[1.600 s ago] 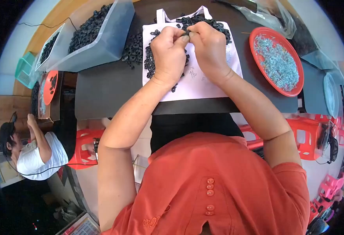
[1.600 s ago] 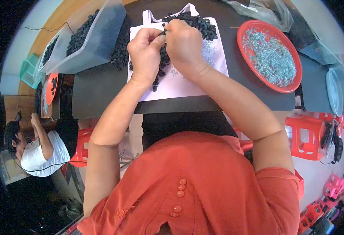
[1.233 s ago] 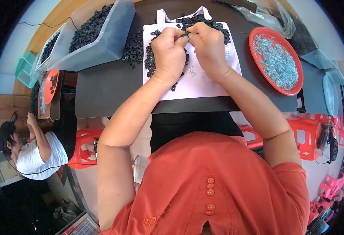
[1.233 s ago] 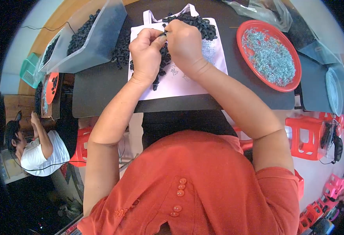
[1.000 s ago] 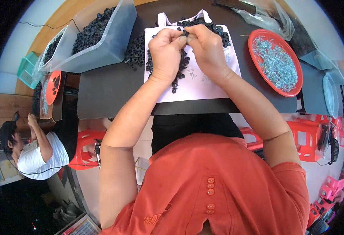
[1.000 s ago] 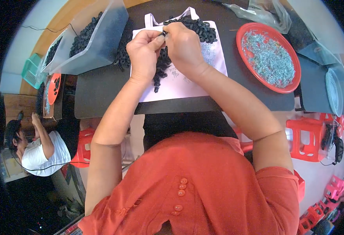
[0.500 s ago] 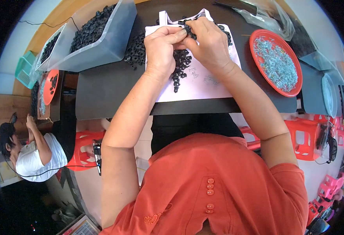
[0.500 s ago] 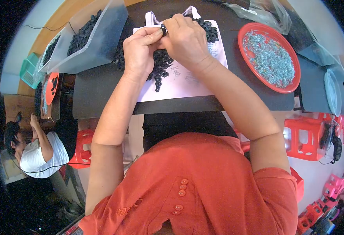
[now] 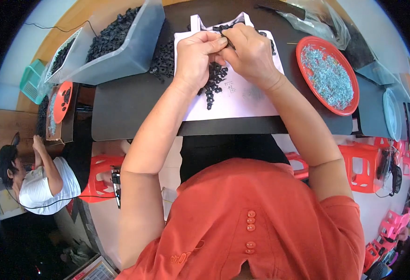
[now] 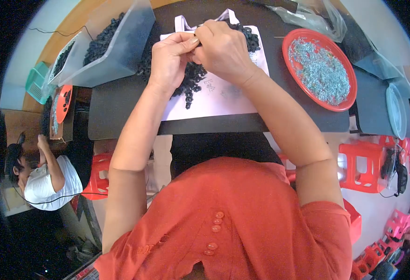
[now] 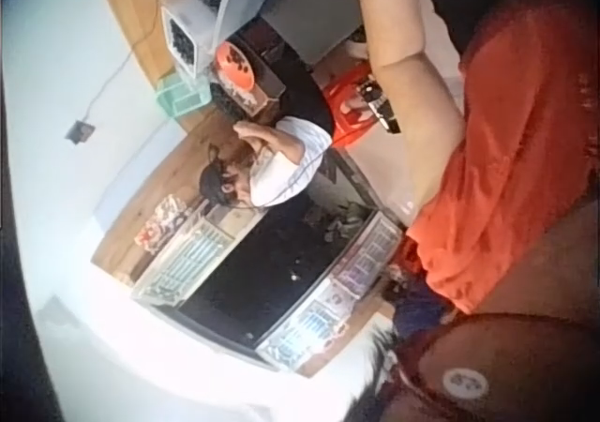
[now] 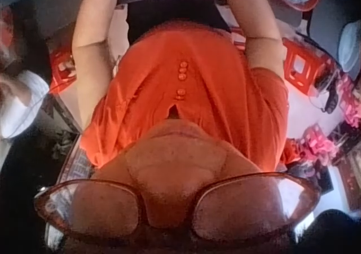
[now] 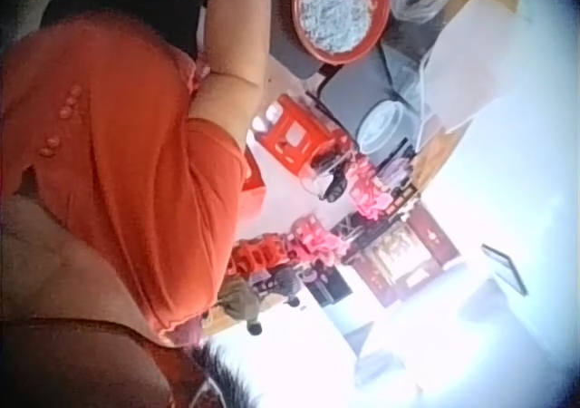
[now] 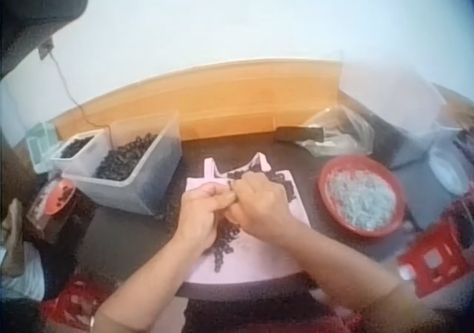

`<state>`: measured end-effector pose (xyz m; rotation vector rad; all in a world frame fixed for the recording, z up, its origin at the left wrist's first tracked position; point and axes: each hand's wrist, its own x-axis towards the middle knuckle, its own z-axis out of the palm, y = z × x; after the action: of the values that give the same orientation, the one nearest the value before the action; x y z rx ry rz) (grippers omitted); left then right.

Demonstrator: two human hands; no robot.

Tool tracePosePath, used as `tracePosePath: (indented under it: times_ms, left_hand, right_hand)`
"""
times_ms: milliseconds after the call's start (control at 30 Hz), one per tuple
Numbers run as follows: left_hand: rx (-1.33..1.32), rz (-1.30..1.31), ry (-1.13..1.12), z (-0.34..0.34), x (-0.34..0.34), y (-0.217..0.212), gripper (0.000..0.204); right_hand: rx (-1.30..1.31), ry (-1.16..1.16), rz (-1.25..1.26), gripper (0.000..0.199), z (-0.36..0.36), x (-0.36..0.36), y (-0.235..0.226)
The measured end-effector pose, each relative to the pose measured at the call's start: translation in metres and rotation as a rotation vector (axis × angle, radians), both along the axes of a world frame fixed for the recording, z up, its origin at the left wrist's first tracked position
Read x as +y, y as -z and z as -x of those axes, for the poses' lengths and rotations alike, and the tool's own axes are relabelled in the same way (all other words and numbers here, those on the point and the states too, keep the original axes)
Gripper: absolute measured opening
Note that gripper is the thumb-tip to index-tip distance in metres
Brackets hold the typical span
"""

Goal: Manual assembly of small black components onto a white fabric template.

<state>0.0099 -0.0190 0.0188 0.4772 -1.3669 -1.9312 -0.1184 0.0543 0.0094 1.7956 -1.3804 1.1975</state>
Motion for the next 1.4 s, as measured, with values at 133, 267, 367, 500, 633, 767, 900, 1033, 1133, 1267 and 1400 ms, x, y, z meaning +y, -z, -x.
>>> tracePosePath:
  times_ms: [133,267,367,500,633,767,900,1033,1133,1267,1400]
  left_hand:
    - [-0.106,0.404,-0.291,-0.020,-0.005,-0.039,0.011]
    - [-0.039,0.673,-0.648,-0.064,-0.067,-0.102,0.022]
    - [-0.205,0.710,-0.746,-0.116,-0.139,-0.126,0.026]
    - [-0.669,1.465,-0.930,-0.114,-0.138,-0.112,0.026]
    - [-0.449,1.529,-0.578,-0.040,-0.055,-0.058,0.011]
    - [-0.844,1.601,-0.344,-0.007,-0.066,-0.012,0.015]
    - [-0.874,1.557,-0.233,0.004,-0.073,-0.008,0.016]
    - [-0.971,1.521,-0.087,0.016,-0.074,0.005,0.015]
    - [-0.968,1.475,-0.096,0.013,-0.070,-0.002,0.017]
    - [-0.965,1.663,-0.257,0.016,-0.087,0.007,0.022]
    - [-1.050,1.568,-0.151,0.018,-0.091,0.012,0.021]
  right_hand:
    - [-0.341,-0.030,-0.199,0.044,0.004,0.011,-0.012]
    - [-0.847,-0.183,-0.150,0.030,0.018,0.027,-0.033]
    - [-1.132,-0.306,-0.172,0.028,0.014,0.021,-0.042]
    - [-1.125,-0.328,-0.105,0.027,0.012,0.026,-0.053]
    - [-1.151,-0.283,-0.116,0.024,0.015,0.032,-0.050]
    - [-1.149,-0.269,-0.166,0.019,0.019,0.023,-0.041]
    - [-1.115,-0.240,-0.179,0.017,0.018,0.023,-0.044]
    - [-1.118,-0.259,-0.218,0.017,0.017,0.024,-0.039]
    - [-1.033,-0.279,-0.157,0.015,0.016,0.025,-0.040]
    - [-0.938,-0.133,-0.357,0.014,0.026,0.019,-0.035]
    - [-0.807,-0.043,-0.437,0.014,0.018,0.022,-0.039]
